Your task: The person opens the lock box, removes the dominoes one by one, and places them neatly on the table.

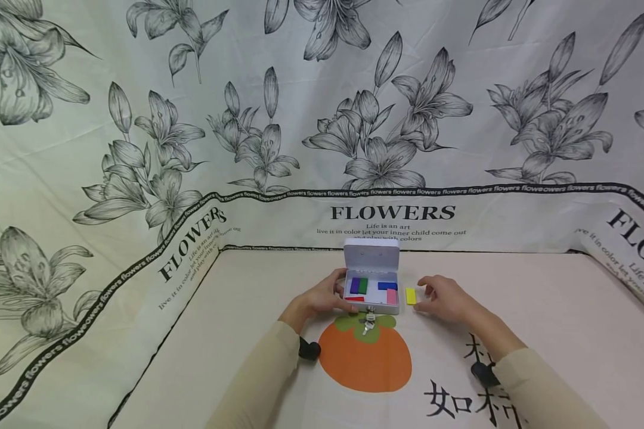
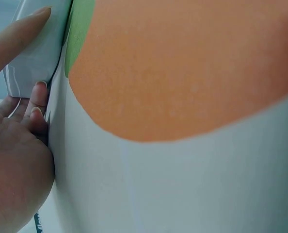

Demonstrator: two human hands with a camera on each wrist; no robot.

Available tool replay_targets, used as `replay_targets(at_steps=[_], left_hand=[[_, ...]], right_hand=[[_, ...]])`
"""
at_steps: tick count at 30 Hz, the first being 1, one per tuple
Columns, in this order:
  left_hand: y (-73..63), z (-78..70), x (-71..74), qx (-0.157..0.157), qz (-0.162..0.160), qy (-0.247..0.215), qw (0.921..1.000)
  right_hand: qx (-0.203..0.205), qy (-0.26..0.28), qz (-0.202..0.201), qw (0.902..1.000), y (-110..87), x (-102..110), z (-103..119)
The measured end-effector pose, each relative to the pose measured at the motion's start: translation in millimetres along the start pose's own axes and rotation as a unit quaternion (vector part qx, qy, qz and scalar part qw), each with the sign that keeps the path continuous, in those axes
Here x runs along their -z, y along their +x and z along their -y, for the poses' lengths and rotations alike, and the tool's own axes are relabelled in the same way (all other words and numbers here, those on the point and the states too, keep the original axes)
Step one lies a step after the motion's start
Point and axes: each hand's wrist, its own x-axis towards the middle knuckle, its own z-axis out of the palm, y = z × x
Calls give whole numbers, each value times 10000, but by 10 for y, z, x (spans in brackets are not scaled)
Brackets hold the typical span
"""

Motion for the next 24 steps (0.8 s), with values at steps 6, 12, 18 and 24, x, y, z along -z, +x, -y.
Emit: replay_targets(at_steps=[6, 12, 18, 24], left_hand=[[-7, 7, -2, 18, 19, -125, 9999], [-13, 1, 4, -27, 63, -123, 9999], [-21, -2, 15, -67, 124, -135, 9998], [-18, -9, 20, -101, 149, -183, 9997]], right_hand=[[134, -14, -56, 9999, -46, 44, 51], [265, -16, -102, 9996, -50, 71, 132], [419, -43, -175, 9990, -36, 70, 229], [705, -27, -316, 9970, -17, 84, 375]])
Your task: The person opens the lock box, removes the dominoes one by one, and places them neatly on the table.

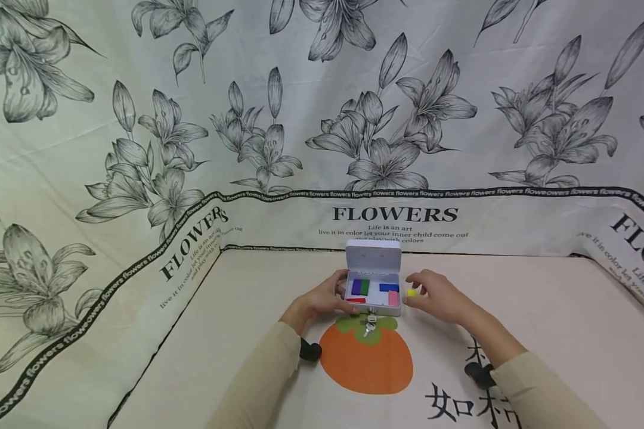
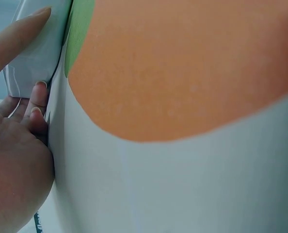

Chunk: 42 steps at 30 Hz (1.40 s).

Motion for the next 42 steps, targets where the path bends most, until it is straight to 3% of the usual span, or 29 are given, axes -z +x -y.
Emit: replay_targets(at_steps=[15, 30, 42], left_hand=[[3, -20, -9, 3, -135, 179, 9997], [18, -25, 26, -50, -33, 91, 9999], [-5, -13, 4, -3, -22, -21, 10000]], right_hand=[[615, 218, 9, 9979, 230, -117, 220], [654, 250, 31, 9975, 583, -352, 245], [491, 296, 214, 9981, 711, -520, 196]])
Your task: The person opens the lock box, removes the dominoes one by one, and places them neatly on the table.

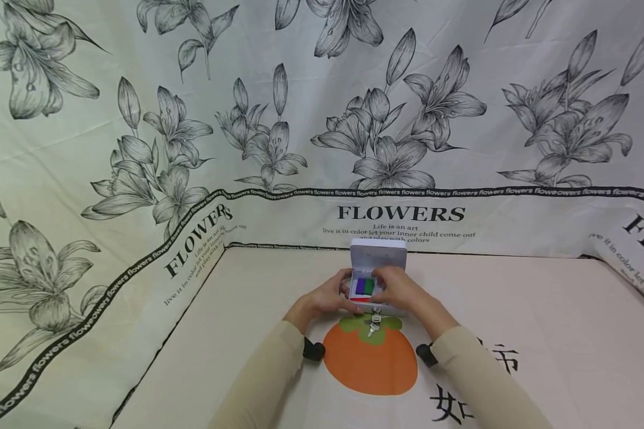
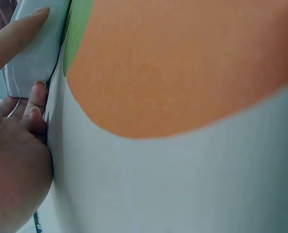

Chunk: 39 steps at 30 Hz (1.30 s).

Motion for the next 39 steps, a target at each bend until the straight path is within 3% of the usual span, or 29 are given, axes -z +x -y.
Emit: replay_targets(at_steps=[17, 26, 39], left_hand=[[0, 0, 2, -11, 31, -18, 10000], [7, 6, -2, -51, 50, -74, 9999], [10, 17, -11, 4, -19, 22, 10000]], right_hand=[[-32, -289, -44, 9996, 87, -76, -45], [60, -554, -290, 9980, 107, -117, -51], [-159, -548, -128, 9983, 99, -94, -28]])
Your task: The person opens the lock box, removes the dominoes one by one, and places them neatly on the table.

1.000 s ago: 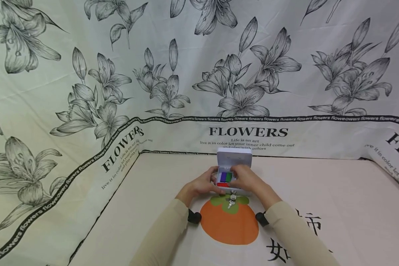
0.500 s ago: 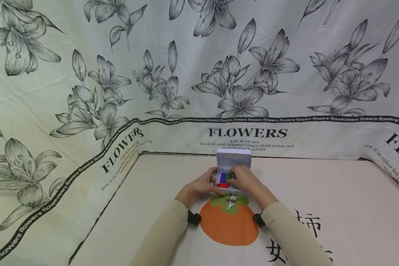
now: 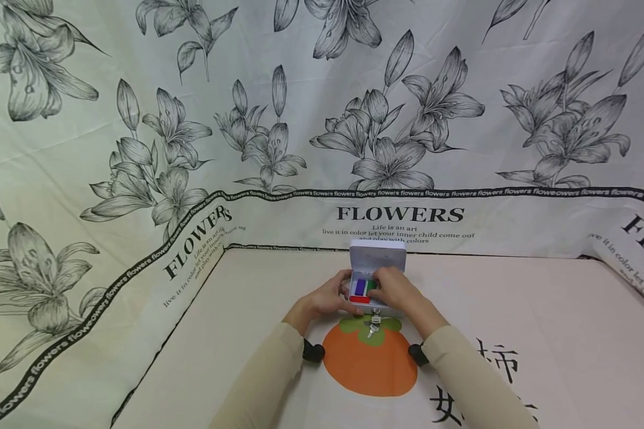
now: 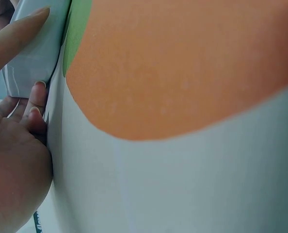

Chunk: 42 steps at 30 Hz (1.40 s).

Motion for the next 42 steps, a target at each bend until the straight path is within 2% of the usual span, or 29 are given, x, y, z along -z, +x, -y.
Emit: replay_targets(at_steps=[14, 22, 32, 37, 42], left_hand=[[15, 4, 4, -8, -6, -5, 10000], [64, 40, 13, -44, 12, 37, 10000], [49, 37, 15, -7, -52, 89, 9999], [51, 48, 9, 22, -78, 143, 9999], [49, 51, 5, -26, -59, 100, 9999]], right_hand=[[-226, -121, -146, 9996, 19, -29, 29], [-449, -220, -133, 9987, 38, -13, 74], [-586, -133, 9, 9982, 33, -35, 75], [-566, 17, 75, 9984, 3, -29, 73], [-344, 167, -53, 9993, -32, -6, 60]])
